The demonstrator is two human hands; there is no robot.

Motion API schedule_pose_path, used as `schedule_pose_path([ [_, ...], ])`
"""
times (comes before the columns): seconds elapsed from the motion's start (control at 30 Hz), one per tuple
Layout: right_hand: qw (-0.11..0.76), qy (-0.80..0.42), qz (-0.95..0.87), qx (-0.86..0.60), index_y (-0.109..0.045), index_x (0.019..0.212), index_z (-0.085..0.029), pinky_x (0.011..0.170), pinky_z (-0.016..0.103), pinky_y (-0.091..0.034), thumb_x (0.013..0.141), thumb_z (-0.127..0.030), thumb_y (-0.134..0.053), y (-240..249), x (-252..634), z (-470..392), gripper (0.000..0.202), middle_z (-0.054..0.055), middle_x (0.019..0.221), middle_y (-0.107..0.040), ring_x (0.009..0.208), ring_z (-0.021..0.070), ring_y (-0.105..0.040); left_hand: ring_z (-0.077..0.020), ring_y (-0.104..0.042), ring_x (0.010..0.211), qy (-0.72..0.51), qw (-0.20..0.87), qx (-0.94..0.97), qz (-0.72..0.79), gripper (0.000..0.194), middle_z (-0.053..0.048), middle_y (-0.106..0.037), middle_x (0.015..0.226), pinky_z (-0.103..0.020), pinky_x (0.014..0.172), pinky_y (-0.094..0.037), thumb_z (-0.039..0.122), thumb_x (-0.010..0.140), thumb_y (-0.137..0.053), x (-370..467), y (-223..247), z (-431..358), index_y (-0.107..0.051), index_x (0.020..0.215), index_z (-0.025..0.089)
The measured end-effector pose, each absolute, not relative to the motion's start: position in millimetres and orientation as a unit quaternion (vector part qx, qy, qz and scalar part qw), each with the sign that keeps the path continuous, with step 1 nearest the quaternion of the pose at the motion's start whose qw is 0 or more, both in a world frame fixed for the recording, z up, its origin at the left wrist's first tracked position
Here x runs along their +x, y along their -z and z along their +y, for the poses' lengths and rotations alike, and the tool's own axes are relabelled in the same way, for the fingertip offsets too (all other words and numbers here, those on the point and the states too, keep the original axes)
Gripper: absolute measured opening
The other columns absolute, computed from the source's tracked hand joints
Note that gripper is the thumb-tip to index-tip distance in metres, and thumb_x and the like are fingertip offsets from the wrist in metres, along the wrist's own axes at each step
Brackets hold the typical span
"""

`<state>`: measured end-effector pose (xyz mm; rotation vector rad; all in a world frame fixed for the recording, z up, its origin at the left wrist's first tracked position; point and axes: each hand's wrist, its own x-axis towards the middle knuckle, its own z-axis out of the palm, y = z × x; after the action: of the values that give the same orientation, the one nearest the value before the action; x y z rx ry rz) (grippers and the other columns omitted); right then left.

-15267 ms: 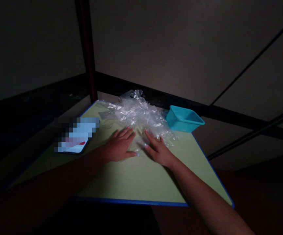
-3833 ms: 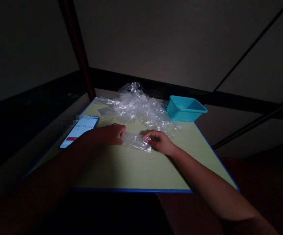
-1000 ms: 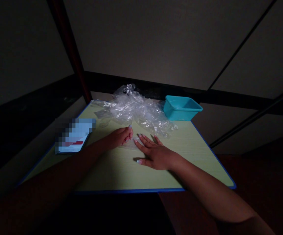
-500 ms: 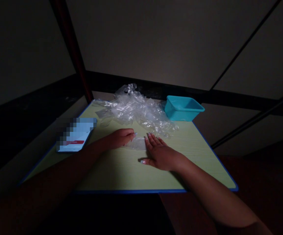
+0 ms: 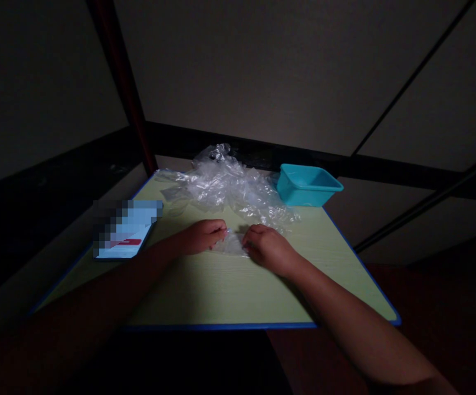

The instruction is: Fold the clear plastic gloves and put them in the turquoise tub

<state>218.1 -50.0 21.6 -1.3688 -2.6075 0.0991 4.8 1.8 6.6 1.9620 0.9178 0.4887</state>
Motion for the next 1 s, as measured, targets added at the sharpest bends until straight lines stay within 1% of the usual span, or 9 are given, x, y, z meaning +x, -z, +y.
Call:
schedule_pose_path([
  [0.13, 0.107, -0.053, -0.882, -0.457, -0.065, 0.093, -0.015, 0.084, 0.032, -0.044, 0.082, -0.018, -0.059, -20, 219, -50, 0.012, 0.009, 0.092, -0.062, 0.092, 0.0200, -0.055, -0.0105, -0.046, 0.051, -0.197, 0.447, 0.792, 0.367, 0.029, 0.005, -0.045, 0.057, -0.022, 0.050, -0.037, 0.044, 0.083, -0.045, 5, -6, 2, -0.046, 0.070, 0.019],
  [0.3, 0.104, -0.060, -0.879, -0.461, -0.063, 0.098, -0.014, 0.085, 0.033, -0.043, 0.080, -0.023, -0.065, -22, 222, -50, 0.021, 0.010, 0.097, -0.059, 0.095, 0.0222, -0.053, -0.0109, -0.046, 0.052, -0.197, 0.443, 0.796, 0.363, 0.027, 0.005, -0.045, 0.057, -0.023, 0.050, -0.036, 0.042, 0.083, -0.044, 5, -7, 1, -0.048, 0.071, 0.018],
  [0.5, 0.095, -0.072, -0.879, -0.462, -0.062, 0.102, -0.014, 0.086, 0.035, -0.042, 0.079, -0.028, -0.068, -24, 225, -49, 0.028, 0.011, 0.100, -0.058, 0.098, 0.0233, -0.051, -0.0104, -0.044, 0.054, -0.315, 0.421, 0.779, 0.341, 0.023, 0.005, -0.043, 0.060, -0.022, 0.051, -0.035, 0.040, 0.083, -0.048, 7, -14, -7, -0.048, 0.075, 0.019],
  [0.57, 0.093, -0.073, -0.879, -0.463, -0.061, 0.103, -0.014, 0.086, 0.035, -0.041, 0.079, -0.029, -0.068, -24, 225, -50, 0.029, 0.011, 0.101, -0.057, 0.099, 0.0233, -0.050, -0.0110, -0.046, 0.057, -0.338, 0.451, 0.758, 0.328, 0.029, 0.004, -0.047, 0.063, -0.023, 0.054, -0.038, 0.047, 0.083, -0.050, 7, -16, -8, -0.048, 0.076, 0.019],
  [0.63, 0.088, -0.073, -0.880, -0.462, -0.060, 0.103, -0.014, 0.086, 0.036, -0.041, 0.079, -0.030, -0.068, -24, 224, -50, 0.030, 0.011, 0.102, -0.057, 0.099, 0.0234, -0.050, -0.0131, -0.051, 0.062, -0.342, 0.499, 0.735, 0.307, 0.040, 0.001, -0.052, 0.069, -0.025, 0.060, -0.042, 0.058, 0.081, -0.051, 8, -16, -7, -0.050, 0.079, 0.018],
  [0.7, 0.082, -0.071, -0.881, -0.460, -0.060, 0.103, -0.014, 0.085, 0.036, -0.041, 0.080, -0.032, -0.067, -24, 224, -50, 0.031, 0.011, 0.102, -0.057, 0.099, 0.0235, -0.050, -0.0171, -0.056, 0.073, -0.327, 0.565, 0.703, 0.281, 0.053, -0.003, -0.058, 0.078, -0.030, 0.069, -0.045, 0.070, 0.077, -0.049, 10, -13, -6, -0.053, 0.084, 0.017],
  [0.8, 0.076, -0.062, -0.882, -0.462, -0.060, 0.103, -0.013, 0.084, 0.036, -0.041, 0.080, -0.034, -0.066, -24, 224, -50, 0.031, 0.012, 0.101, -0.057, 0.097, 0.0238, -0.050, -0.0232, -0.058, 0.089, -0.277, 0.682, 0.626, 0.259, 0.070, -0.010, -0.062, 0.095, -0.037, 0.082, -0.043, 0.082, 0.069, -0.046, 14, -7, -5, -0.056, 0.094, 0.017],
  [0.9, 0.077, -0.060, -0.879, -0.467, -0.059, 0.104, -0.014, 0.084, 0.036, -0.041, 0.081, -0.033, -0.066, -23, 224, -51, 0.031, 0.011, 0.103, -0.056, 0.098, 0.0239, -0.050, -0.0274, -0.056, 0.100, -0.226, 0.764, 0.541, 0.268, 0.080, -0.013, -0.062, 0.107, -0.041, 0.090, -0.039, 0.086, 0.069, -0.038, 17, -7, -7, -0.056, 0.106, 0.017],
  [1.0, 0.078, -0.069, -0.876, -0.471, -0.059, 0.106, -0.014, 0.085, 0.036, -0.041, 0.082, -0.033, -0.064, -24, 224, -51, 0.031, 0.012, 0.105, -0.056, 0.099, 0.0235, -0.050, -0.0300, -0.056, 0.105, -0.222, 0.798, 0.477, 0.295, 0.081, -0.015, -0.065, 0.103, -0.042, 0.095, -0.036, 0.084, 0.074, -0.031, 18, -12, -9, -0.056, 0.110, 0.016],
])
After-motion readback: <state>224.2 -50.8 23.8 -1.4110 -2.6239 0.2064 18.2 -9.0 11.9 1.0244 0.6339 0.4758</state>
